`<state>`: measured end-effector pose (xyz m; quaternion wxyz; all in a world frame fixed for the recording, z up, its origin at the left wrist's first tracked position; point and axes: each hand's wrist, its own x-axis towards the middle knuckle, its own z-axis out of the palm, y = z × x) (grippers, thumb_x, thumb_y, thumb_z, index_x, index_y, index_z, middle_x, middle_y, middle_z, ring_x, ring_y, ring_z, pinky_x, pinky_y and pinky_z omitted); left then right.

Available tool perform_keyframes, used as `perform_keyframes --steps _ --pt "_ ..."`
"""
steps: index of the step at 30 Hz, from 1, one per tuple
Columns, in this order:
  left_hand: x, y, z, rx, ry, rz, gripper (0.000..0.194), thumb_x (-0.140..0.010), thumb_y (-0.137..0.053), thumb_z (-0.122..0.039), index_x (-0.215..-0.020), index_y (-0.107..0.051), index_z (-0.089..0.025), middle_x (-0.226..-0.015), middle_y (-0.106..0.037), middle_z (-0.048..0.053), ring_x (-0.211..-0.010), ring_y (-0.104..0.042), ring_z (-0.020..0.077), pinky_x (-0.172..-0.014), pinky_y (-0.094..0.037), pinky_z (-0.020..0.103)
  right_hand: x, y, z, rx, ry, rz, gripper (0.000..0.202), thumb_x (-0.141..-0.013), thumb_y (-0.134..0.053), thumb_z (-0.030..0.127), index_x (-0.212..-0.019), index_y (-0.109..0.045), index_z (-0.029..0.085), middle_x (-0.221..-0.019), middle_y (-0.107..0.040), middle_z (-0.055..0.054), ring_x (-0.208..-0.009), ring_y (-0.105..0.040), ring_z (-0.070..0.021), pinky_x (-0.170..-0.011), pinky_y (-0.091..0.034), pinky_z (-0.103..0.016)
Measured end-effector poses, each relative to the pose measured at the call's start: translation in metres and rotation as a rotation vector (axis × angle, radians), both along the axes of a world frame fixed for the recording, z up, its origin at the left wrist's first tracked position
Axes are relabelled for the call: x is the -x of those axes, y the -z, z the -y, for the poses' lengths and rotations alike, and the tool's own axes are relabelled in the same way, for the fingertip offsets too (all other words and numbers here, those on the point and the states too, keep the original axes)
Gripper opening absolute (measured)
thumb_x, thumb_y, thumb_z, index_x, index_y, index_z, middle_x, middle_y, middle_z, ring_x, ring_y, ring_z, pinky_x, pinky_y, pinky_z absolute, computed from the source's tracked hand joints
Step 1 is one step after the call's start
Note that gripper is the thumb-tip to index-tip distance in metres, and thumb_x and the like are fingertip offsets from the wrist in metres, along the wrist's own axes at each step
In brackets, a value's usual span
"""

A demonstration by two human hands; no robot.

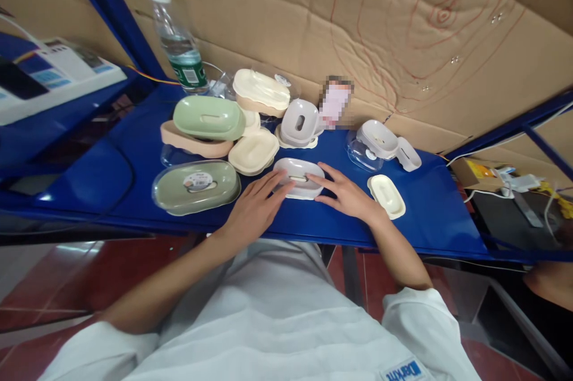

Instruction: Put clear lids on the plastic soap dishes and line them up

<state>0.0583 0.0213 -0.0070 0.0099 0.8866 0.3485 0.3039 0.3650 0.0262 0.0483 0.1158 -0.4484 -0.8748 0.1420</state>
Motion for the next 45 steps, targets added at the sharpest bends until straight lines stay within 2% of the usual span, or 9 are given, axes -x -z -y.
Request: perform_keyframes --steps 7,15,20,22,28,31,35,39,45 --pt "0.006 -0.004 -0.002 0.017 0.054 0.050 0.044 -0.107 -0.053 -0.016 -0.146 -0.069 -0.026 -0.138 -0.075 0.011 -0.135 -0.065 0.0310 -0.113 -0.055 0.052 -0.008 -0.002 -0.005 0.061 -0.061 -0.035 0.058 -0.102 -0.078 0.042 -0.157 -0.062 0.034 -0.177 -0.041 -0.014 -0.163 -0.044 -0.0327 -0.129 -0.044 -0.058" --pt "0.015 -0.008 -0.002 0.062 0.070 -0.044 0.032 -0.105 -0.060 -0.021 -0.133 -0.075 -0.029 -0.122 -0.075 0.011 -0.124 -0.067 0.0314 -0.108 -0.055 0.053 0.002 0.000 -0.003 -0.031 -0.117 0.043 0.053 -0.110 -0.062 0.044 -0.162 -0.056 0.038 -0.181 -0.035 -0.009 -0.164 -0.041 -0.0324 -0.129 -0.043 -0.060" --pt "0.017 -0.007 -0.002 0.110 0.062 0.028 0.038 -0.104 -0.064 -0.023 -0.142 -0.068 -0.024 -0.152 -0.060 0.018 -0.144 -0.058 0.0368 -0.119 -0.051 0.058 -0.040 0.003 -0.022 -0.221 0.450 0.161 0.071 -0.112 -0.051 0.053 -0.173 -0.038 0.018 -0.175 -0.041 -0.025 -0.162 -0.041 -0.0441 -0.127 -0.035 -0.074" --pt "0.016 -0.007 -0.002 0.155 0.025 0.103 0.048 -0.103 -0.066 -0.023 -0.150 -0.062 -0.024 -0.161 -0.051 0.019 -0.153 -0.050 0.0382 -0.126 -0.046 0.060 -0.049 0.006 -0.026 -0.215 0.557 0.241 0.072 -0.110 -0.052 0.049 -0.171 -0.040 0.013 -0.172 -0.043 -0.030 -0.159 -0.042 -0.0498 -0.122 -0.035 -0.080" --pt "0.016 -0.007 -0.002 0.232 -0.022 0.190 0.048 -0.105 -0.062 -0.026 -0.152 -0.055 -0.022 -0.156 -0.057 0.015 -0.148 -0.058 0.0299 -0.128 -0.048 0.047 -0.020 0.004 -0.018 -0.086 0.172 0.138 0.069 -0.108 -0.059 0.052 -0.171 -0.040 0.032 -0.179 -0.039 -0.013 -0.163 -0.039 -0.0396 -0.127 -0.037 -0.067" --pt "0.016 -0.006 -0.002 0.218 -0.032 0.188 0.045 -0.106 -0.062 -0.027 -0.150 -0.056 -0.021 -0.154 -0.058 0.015 -0.147 -0.059 0.0298 -0.128 -0.048 0.047 -0.011 0.010 -0.018 -0.095 0.198 0.117 0.069 -0.107 -0.061 0.055 -0.169 -0.044 0.032 -0.179 -0.038 -0.012 -0.166 -0.033 -0.0410 -0.128 -0.034 -0.070" --pt "0.016 -0.007 -0.002 0.225 -0.027 0.191 0.047 -0.106 -0.063 -0.029 -0.152 -0.054 -0.021 -0.151 -0.060 0.015 -0.144 -0.060 0.0297 -0.126 -0.049 0.047 -0.017 0.015 -0.023 -0.126 0.274 0.011 0.056 -0.109 -0.058 0.052 -0.157 -0.060 0.023 -0.163 -0.059 -0.016 -0.155 -0.051 -0.0353 -0.128 -0.043 -0.060" --pt "0.016 -0.008 -0.001 0.230 -0.020 0.216 0.058 -0.105 -0.065 -0.028 -0.159 -0.047 -0.022 -0.152 -0.060 0.015 -0.145 -0.060 0.0298 -0.126 -0.050 0.046 -0.014 0.005 -0.019 -0.168 0.320 -0.117 0.052 -0.114 -0.045 0.051 -0.157 -0.059 0.024 -0.157 -0.066 -0.012 -0.149 -0.060 -0.0299 -0.127 -0.048 -0.055" --pt "0.016 -0.005 0.000 0.247 -0.050 0.246 0.068 -0.105 -0.069 -0.033 -0.167 -0.041 -0.025 -0.159 -0.053 0.016 -0.135 -0.066 0.0290 -0.119 -0.056 0.045 0.011 -0.007 0.001 -0.078 -0.012 -0.116 0.048 -0.115 -0.049 0.049 -0.155 -0.062 0.028 -0.156 -0.067 -0.008 -0.149 -0.060 -0.0264 -0.128 -0.049 -0.051"
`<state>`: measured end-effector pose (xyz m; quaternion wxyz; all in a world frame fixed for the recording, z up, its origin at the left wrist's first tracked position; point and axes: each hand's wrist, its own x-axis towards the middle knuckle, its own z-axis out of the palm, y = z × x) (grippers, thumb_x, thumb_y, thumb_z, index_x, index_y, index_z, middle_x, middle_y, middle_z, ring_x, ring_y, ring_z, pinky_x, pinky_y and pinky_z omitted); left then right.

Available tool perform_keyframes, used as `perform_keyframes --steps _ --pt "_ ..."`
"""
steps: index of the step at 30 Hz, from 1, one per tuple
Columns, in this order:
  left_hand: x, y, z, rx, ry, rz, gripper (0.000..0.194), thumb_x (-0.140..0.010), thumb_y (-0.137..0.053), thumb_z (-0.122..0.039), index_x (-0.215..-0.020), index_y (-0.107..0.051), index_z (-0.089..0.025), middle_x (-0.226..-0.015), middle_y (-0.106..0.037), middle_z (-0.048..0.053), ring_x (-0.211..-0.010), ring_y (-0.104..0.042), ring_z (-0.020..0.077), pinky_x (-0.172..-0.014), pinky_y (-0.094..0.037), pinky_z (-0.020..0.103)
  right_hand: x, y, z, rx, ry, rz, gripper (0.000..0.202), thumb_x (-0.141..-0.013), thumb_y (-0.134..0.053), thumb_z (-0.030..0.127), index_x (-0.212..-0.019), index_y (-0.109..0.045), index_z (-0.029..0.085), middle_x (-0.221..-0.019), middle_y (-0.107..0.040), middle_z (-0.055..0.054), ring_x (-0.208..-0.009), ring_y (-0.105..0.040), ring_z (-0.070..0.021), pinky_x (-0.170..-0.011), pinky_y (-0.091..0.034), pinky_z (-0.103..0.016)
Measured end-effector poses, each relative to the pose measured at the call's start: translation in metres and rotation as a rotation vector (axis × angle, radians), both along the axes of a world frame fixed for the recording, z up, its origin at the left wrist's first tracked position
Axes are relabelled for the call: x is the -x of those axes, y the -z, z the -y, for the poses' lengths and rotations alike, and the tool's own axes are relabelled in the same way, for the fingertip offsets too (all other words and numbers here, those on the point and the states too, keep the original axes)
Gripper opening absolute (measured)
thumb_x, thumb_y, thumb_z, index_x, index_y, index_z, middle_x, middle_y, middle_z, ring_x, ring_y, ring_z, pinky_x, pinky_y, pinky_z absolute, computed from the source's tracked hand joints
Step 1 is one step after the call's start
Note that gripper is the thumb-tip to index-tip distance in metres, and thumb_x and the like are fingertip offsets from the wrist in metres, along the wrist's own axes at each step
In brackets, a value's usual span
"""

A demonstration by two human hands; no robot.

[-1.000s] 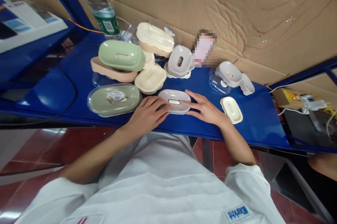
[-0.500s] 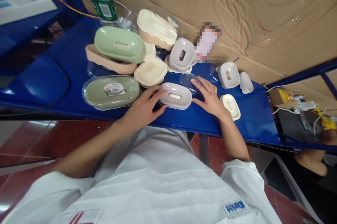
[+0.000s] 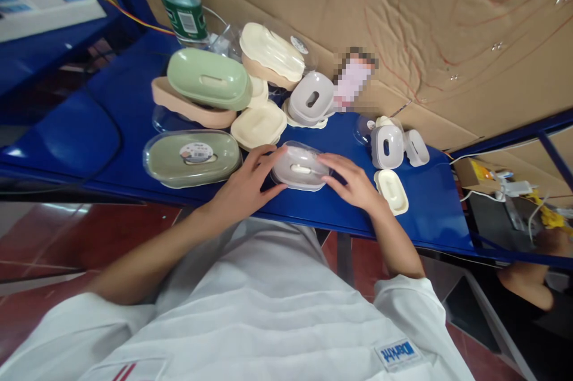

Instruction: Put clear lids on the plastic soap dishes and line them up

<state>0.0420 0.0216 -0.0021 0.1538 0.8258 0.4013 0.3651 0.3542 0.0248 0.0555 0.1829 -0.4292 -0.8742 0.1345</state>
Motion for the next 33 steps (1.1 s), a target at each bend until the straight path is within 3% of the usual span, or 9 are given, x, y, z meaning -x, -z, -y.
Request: perform_keyframes --steps 5,11,14,17,20,24,28,33 --pt "0.001 0.004 0.000 -0.004 0.021 0.006 0.050 -0.105 -0.070 -0.033 -0.154 -0.061 -0.026 -0.161 -0.052 0.015 -0.128 -0.070 0.0276 -0.117 -0.058 0.046 0.009 0.007 0.005 -0.123 -0.082 0.114 0.038 -0.112 -0.057 0.042 -0.146 -0.072 0.031 -0.154 -0.068 -0.009 -0.153 -0.057 -0.0305 -0.128 -0.047 -0.057" --pt "0.001 0.006 -0.003 0.033 0.012 -0.003 0.049 -0.105 -0.071 -0.037 -0.152 -0.062 -0.027 -0.156 -0.061 0.013 -0.143 -0.063 0.0307 -0.122 -0.054 0.049 0.009 0.017 0.002 -0.223 -0.207 0.039 0.040 -0.111 -0.060 0.032 -0.150 -0.068 0.028 -0.154 -0.068 -0.010 -0.156 -0.054 -0.0299 -0.129 -0.048 -0.056" --pt "0.002 0.008 -0.004 0.007 0.011 -0.008 0.047 -0.103 -0.073 -0.037 -0.148 -0.065 -0.026 -0.151 -0.065 0.013 -0.141 -0.066 0.0304 -0.120 -0.056 0.048 0.010 0.021 0.003 -0.256 -0.199 0.104 0.040 -0.111 -0.060 0.029 -0.150 -0.067 0.031 -0.156 -0.067 -0.008 -0.158 -0.052 -0.0310 -0.134 -0.039 -0.063" --pt "0.003 0.009 -0.004 -0.017 -0.003 -0.010 0.045 -0.102 -0.076 -0.038 -0.145 -0.068 -0.025 -0.148 -0.067 0.013 -0.137 -0.068 0.0303 -0.117 -0.058 0.046 0.010 0.027 0.000 -0.224 -0.161 0.122 0.044 -0.109 -0.066 0.037 -0.152 -0.066 0.034 -0.169 -0.054 -0.008 -0.168 -0.033 -0.0363 -0.135 -0.031 -0.071" --pt "0.003 0.009 -0.002 -0.026 -0.026 -0.023 0.045 -0.103 -0.075 -0.038 -0.144 -0.068 -0.024 -0.149 -0.067 0.014 -0.137 -0.069 0.0307 -0.115 -0.060 0.045 0.009 0.033 -0.003 -0.180 -0.179 0.104 0.052 -0.108 -0.066 0.039 -0.160 -0.059 0.032 -0.178 -0.038 -0.011 -0.172 -0.022 -0.0373 -0.133 -0.037 -0.069" --pt "0.002 0.010 -0.001 -0.014 -0.048 -0.046 0.044 -0.103 -0.074 -0.039 -0.143 -0.067 -0.023 -0.149 -0.068 0.015 -0.137 -0.069 0.0310 -0.114 -0.060 0.045 0.010 0.035 -0.001 -0.219 -0.192 0.157 0.055 -0.109 -0.065 0.031 -0.163 -0.055 0.034 -0.179 -0.036 -0.009 -0.172 -0.020 -0.0372 -0.131 -0.043 -0.065" --pt "0.002 0.009 -0.004 0.032 0.004 -0.038 0.039 -0.103 -0.072 -0.035 -0.139 -0.065 -0.020 -0.148 -0.067 0.016 -0.134 -0.070 0.0307 -0.114 -0.060 0.047 0.011 0.034 -0.002 -0.258 -0.225 0.125 0.055 -0.110 -0.058 0.021 -0.163 -0.055 0.035 -0.172 -0.049 -0.009 -0.172 -0.023 -0.0352 -0.131 -0.044 -0.064" --pt "0.003 0.001 -0.003 0.074 0.036 -0.018 0.051 -0.108 -0.063 -0.033 -0.156 -0.052 -0.021 -0.161 -0.056 0.017 -0.148 -0.060 0.0304 -0.123 -0.053 0.049 0.007 0.035 -0.012 -0.216 -0.119 0.003 0.056 -0.109 -0.065 0.041 -0.163 -0.055 0.034 -0.169 -0.052 -0.011 -0.166 -0.037 -0.0362 -0.132 -0.039 -0.067"
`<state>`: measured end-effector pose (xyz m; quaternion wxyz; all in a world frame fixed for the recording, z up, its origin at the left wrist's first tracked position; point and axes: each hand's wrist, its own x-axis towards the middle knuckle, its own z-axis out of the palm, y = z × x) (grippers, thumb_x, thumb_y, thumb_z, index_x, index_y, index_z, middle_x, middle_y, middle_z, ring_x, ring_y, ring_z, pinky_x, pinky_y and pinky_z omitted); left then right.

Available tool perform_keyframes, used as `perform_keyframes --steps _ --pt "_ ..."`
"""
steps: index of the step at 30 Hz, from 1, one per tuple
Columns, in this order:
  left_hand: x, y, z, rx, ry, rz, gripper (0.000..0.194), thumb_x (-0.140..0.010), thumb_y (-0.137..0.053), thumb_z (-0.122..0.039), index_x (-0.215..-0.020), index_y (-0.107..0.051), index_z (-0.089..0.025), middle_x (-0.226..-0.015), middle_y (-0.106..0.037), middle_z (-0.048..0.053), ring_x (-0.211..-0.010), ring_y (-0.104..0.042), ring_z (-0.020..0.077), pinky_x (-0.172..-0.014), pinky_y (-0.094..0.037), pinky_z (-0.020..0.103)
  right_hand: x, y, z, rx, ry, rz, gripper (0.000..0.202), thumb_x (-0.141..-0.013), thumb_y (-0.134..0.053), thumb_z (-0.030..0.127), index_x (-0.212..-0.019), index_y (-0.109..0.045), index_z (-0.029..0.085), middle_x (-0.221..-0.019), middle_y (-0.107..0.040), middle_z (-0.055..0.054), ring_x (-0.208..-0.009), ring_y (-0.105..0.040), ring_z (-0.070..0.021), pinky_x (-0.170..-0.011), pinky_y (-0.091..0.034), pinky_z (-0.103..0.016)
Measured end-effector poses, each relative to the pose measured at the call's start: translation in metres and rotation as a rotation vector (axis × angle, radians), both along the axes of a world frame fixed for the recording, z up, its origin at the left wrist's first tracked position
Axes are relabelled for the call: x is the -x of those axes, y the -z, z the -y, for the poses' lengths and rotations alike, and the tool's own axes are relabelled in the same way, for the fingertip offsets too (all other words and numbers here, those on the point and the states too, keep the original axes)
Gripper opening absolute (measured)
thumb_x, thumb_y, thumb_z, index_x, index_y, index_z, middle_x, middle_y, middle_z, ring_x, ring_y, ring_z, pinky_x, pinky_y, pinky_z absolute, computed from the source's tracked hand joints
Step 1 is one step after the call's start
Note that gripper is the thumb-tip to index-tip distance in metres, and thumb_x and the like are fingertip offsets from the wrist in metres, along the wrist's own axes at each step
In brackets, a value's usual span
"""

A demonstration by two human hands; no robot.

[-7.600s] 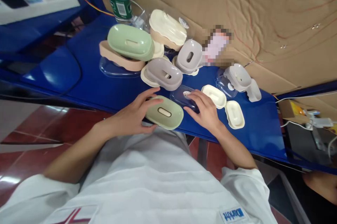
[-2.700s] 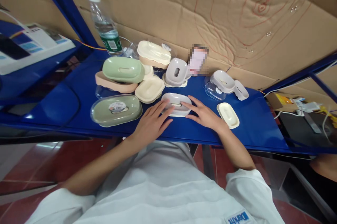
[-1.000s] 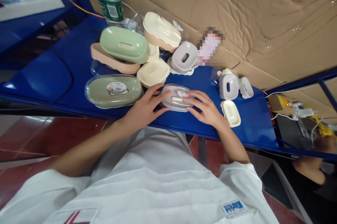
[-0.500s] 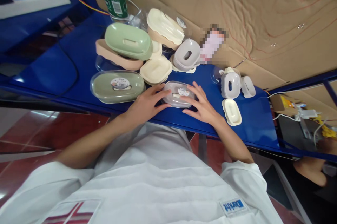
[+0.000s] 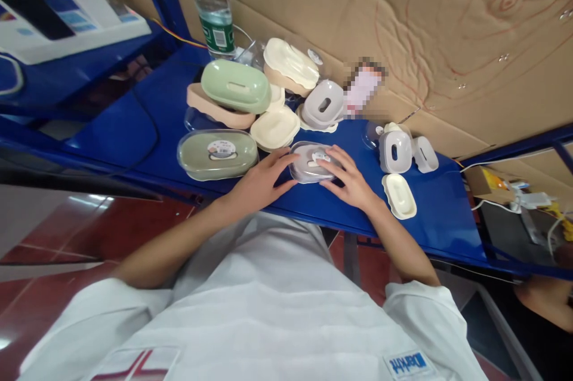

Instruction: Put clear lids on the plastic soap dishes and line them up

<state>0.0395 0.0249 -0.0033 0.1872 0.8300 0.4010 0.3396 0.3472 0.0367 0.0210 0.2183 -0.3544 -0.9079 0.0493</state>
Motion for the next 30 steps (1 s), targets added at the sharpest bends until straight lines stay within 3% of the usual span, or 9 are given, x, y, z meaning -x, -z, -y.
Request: perform_keyframes --steps 3,6,10,12,15,20,24,30 --pt "0.000 -0.003 0.001 0.000 0.047 -0.053 0.057 -0.110 -0.059 -0.035 -0.164 -0.044 -0.023 -0.167 -0.050 0.017 -0.156 -0.052 0.0314 -0.128 -0.048 0.051 -0.008 -0.002 -0.005 0.063 0.044 -0.028 0.060 -0.107 -0.067 0.048 -0.164 -0.053 0.033 -0.171 -0.050 -0.012 -0.166 -0.036 -0.0376 -0.133 -0.037 -0.068" --pt "0.000 -0.002 0.002 -0.046 0.110 -0.106 0.061 -0.111 -0.058 -0.033 -0.168 -0.040 -0.025 -0.173 -0.041 0.020 -0.160 -0.047 0.0352 -0.129 -0.045 0.056 -0.015 -0.005 -0.007 0.133 0.022 -0.086 0.063 -0.106 -0.069 0.051 -0.164 -0.053 0.033 -0.168 -0.051 -0.013 -0.162 -0.045 -0.0360 -0.130 -0.045 -0.063" --pt "0.000 0.002 0.003 -0.052 0.096 -0.075 0.049 -0.109 -0.061 -0.032 -0.157 -0.053 -0.024 -0.180 -0.027 0.020 -0.152 -0.056 0.0347 -0.125 -0.051 0.055 -0.012 -0.006 -0.003 0.105 -0.036 -0.090 0.051 -0.107 -0.068 0.046 -0.157 -0.061 0.035 -0.167 -0.053 -0.009 -0.165 -0.040 -0.0354 -0.132 -0.042 -0.064" --pt "0.000 0.002 0.003 -0.055 0.080 -0.084 0.044 -0.109 -0.061 -0.034 -0.152 -0.056 -0.023 -0.179 -0.032 0.020 -0.151 -0.057 0.0337 -0.124 -0.051 0.053 -0.006 -0.005 -0.001 0.111 -0.058 -0.059 0.046 -0.107 -0.067 0.046 -0.153 -0.065 0.036 -0.167 -0.053 -0.007 -0.167 -0.036 -0.0357 -0.134 -0.039 -0.066" --pt "-0.002 0.000 0.004 -0.088 0.062 -0.145 0.050 -0.108 -0.064 -0.040 -0.154 -0.054 -0.021 -0.176 -0.038 0.021 -0.160 -0.047 0.0368 -0.128 -0.047 0.056 -0.001 -0.004 -0.001 0.138 -0.054 -0.042 0.045 -0.107 -0.067 0.048 -0.151 -0.066 0.036 -0.167 -0.054 -0.006 -0.167 -0.036 -0.0361 -0.134 -0.037 -0.068" --pt "-0.003 -0.003 0.004 -0.118 0.089 -0.181 0.063 -0.109 -0.062 -0.038 -0.167 -0.042 -0.023 -0.180 -0.030 0.022 -0.166 -0.037 0.0372 -0.131 -0.042 0.057 -0.010 -0.009 -0.005 0.180 0.017 -0.076 0.051 -0.106 -0.066 0.054 -0.152 -0.062 0.032 -0.168 -0.053 -0.010 -0.166 -0.036 -0.0377 -0.136 -0.026 -0.071" --pt "-0.003 -0.002 0.005 -0.088 0.122 -0.192 0.062 -0.111 -0.059 -0.036 -0.169 -0.040 -0.026 -0.179 -0.033 0.019 -0.165 -0.040 0.0354 -0.130 -0.043 0.054 -0.015 -0.010 -0.007 0.257 0.038 -0.089 0.058 -0.102 -0.069 0.062 -0.150 -0.062 0.031 -0.169 -0.051 -0.011 -0.167 -0.034 -0.0373 -0.134 -0.035 -0.068" --pt "-0.002 -0.001 0.005 -0.079 0.034 -0.191 0.049 -0.106 -0.065 -0.037 -0.152 -0.058 -0.023 -0.167 -0.046 0.019 -0.147 -0.059 0.0354 -0.117 -0.057 0.050 -0.006 -0.001 -0.004 0.149 0.023 0.031 0.059 -0.101 -0.071 0.061 -0.153 -0.064 0.034 -0.165 -0.055 -0.011 -0.164 -0.040 -0.0381 -0.134 -0.036 -0.067"
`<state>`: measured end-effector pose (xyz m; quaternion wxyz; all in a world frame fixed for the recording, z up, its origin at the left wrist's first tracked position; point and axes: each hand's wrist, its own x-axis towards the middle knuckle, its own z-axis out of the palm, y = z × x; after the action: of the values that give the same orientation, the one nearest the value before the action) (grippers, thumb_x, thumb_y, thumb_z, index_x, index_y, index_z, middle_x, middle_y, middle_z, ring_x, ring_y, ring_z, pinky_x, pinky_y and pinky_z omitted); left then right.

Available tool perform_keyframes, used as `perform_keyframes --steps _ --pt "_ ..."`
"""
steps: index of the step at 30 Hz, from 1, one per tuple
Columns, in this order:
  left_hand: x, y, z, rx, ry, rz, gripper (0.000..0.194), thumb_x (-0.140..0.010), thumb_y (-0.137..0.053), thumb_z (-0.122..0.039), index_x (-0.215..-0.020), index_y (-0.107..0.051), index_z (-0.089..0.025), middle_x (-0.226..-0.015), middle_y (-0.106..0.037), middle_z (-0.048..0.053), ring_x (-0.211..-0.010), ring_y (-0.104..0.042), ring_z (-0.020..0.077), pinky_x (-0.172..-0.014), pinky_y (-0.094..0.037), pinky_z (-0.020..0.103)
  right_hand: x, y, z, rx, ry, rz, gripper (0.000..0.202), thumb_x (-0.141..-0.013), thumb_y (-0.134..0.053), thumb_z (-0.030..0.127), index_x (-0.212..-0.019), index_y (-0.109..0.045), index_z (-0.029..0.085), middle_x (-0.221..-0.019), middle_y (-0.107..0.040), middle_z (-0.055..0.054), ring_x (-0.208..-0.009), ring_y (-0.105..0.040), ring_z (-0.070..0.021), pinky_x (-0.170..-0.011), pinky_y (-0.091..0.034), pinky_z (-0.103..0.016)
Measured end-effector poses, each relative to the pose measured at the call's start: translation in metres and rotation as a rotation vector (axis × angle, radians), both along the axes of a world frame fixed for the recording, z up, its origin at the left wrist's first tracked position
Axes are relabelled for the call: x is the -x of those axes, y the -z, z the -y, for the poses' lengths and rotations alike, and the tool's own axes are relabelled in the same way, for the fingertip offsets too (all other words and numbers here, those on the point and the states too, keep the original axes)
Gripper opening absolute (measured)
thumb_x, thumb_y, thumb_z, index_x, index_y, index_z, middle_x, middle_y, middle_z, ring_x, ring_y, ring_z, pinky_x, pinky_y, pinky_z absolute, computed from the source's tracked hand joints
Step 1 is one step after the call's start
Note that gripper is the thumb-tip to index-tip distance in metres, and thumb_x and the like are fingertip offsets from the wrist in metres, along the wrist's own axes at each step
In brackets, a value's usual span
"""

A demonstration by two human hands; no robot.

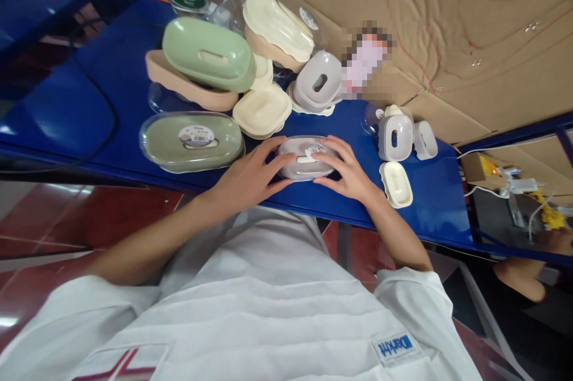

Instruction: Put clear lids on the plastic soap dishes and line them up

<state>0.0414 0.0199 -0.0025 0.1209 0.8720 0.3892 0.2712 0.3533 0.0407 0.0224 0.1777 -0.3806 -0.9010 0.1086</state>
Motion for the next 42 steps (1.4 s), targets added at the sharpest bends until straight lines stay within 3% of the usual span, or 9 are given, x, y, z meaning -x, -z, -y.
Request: perform_keyframes --steps 6,15,19,24,28,30,36,39,42 --pt "0.000 -0.001 -0.001 0.028 -0.019 -0.011 0.050 -0.101 -0.065 -0.033 -0.148 -0.058 -0.020 -0.168 -0.041 0.020 -0.146 -0.059 0.0367 -0.115 -0.059 0.050 0.007 -0.007 0.003 -0.031 -0.007 0.159 0.064 -0.103 -0.074 0.050 -0.163 -0.055 0.041 -0.180 -0.036 -0.003 -0.172 -0.022 -0.0386 -0.135 -0.031 -0.072" --pt "-0.001 -0.001 0.001 0.038 0.000 0.012 0.054 -0.105 -0.063 -0.035 -0.157 -0.050 -0.024 -0.175 -0.035 0.018 -0.158 -0.049 0.0370 -0.125 -0.051 0.053 0.004 0.002 -0.001 0.005 0.025 0.083 0.062 -0.103 -0.069 0.061 -0.160 -0.059 0.040 -0.178 -0.041 -0.003 -0.167 -0.035 -0.0366 -0.135 -0.034 -0.069" --pt "-0.002 -0.001 0.002 0.017 0.009 0.081 0.063 -0.107 -0.064 -0.040 -0.164 -0.040 -0.027 -0.181 -0.022 0.018 -0.150 -0.058 0.0342 -0.123 -0.052 0.052 -0.005 -0.021 0.005 -0.066 0.076 -0.018 0.063 -0.104 -0.065 0.064 -0.161 -0.059 0.036 -0.173 -0.048 -0.006 -0.161 -0.046 -0.0367 -0.132 -0.040 -0.066" --pt "-0.001 -0.002 0.000 0.035 0.048 -0.002 0.054 -0.110 -0.056 -0.038 -0.162 -0.048 -0.024 -0.175 -0.037 0.020 -0.141 -0.063 0.0354 -0.118 -0.053 0.055 -0.076 -0.055 0.063 -0.368 0.583 -0.073 0.068 -0.099 -0.076 0.056 -0.162 -0.058 0.037 -0.171 -0.051 -0.009 -0.156 -0.053 -0.0388 -0.128 -0.046 -0.060" --pt "-0.002 -0.004 -0.003 0.041 0.104 -0.070 0.040 -0.111 -0.051 -0.038 -0.143 -0.068 -0.020 -0.152 -0.063 0.019 -0.138 -0.062 0.0396 -0.115 -0.052 0.061 -0.159 -0.024 0.123 -0.703 1.137 -0.057 0.073 -0.093 -0.074 0.070 -0.152 -0.070 0.026 -0.145 -0.071 -0.023 -0.137 -0.067 -0.0495 -0.110 -0.054 -0.072" --pt "-0.003 -0.005 -0.004 0.035 0.110 -0.068 0.038 -0.111 -0.050 -0.038 -0.137 -0.072 -0.021 -0.147 -0.066 0.017 -0.137 -0.062 0.0389 -0.115 -0.052 0.060 -0.190 0.000 0.143 -0.699 1.188 -0.042 0.069 -0.091 -0.075 0.071 -0.143 -0.076 0.026 -0.136 -0.074 -0.024 -0.129 -0.070 -0.0559 -0.105 -0.052 -0.078" --pt "-0.003 -0.003 -0.004 0.053 0.108 -0.020 0.036 -0.110 -0.054 -0.037 -0.135 -0.074 -0.022 -0.146 -0.067 0.017 -0.137 -0.063 0.0386 -0.116 -0.051 0.062 -0.201 0.004 0.133 -0.578 1.057 -0.037 0.072 -0.092 -0.073 0.071 -0.150 -0.068 0.029 -0.155 -0.061 -0.025 -0.147 -0.055 -0.0563 -0.116 -0.041 -0.080" --pt "-0.004 -0.001 -0.004 0.021 0.096 -0.009 0.036 -0.109 -0.056 -0.036 -0.137 -0.073 -0.021 -0.156 -0.060 0.019 -0.145 -0.058 0.0394 -0.121 -0.047 0.064 -0.146 -0.031 0.091 -0.514 0.902 -0.025 0.071 -0.105 -0.063 0.055 -0.167 -0.048 0.026 -0.170 -0.048 -0.022 -0.164 -0.036 -0.0455 -0.130 -0.030 -0.074" --pt "-0.007 0.000 -0.003 -0.067 -0.013 0.011 0.042 -0.107 -0.061 -0.035 -0.146 -0.067 -0.020 -0.175 -0.037 0.023 -0.164 -0.035 0.0449 -0.130 -0.032 0.073 -0.061 -0.049 0.032 -0.366 0.477 0.023 0.065 -0.111 -0.055 0.044 -0.170 -0.042 0.020 -0.166 -0.055 -0.022 -0.157 -0.050 -0.0375 -0.130 -0.041 -0.063"
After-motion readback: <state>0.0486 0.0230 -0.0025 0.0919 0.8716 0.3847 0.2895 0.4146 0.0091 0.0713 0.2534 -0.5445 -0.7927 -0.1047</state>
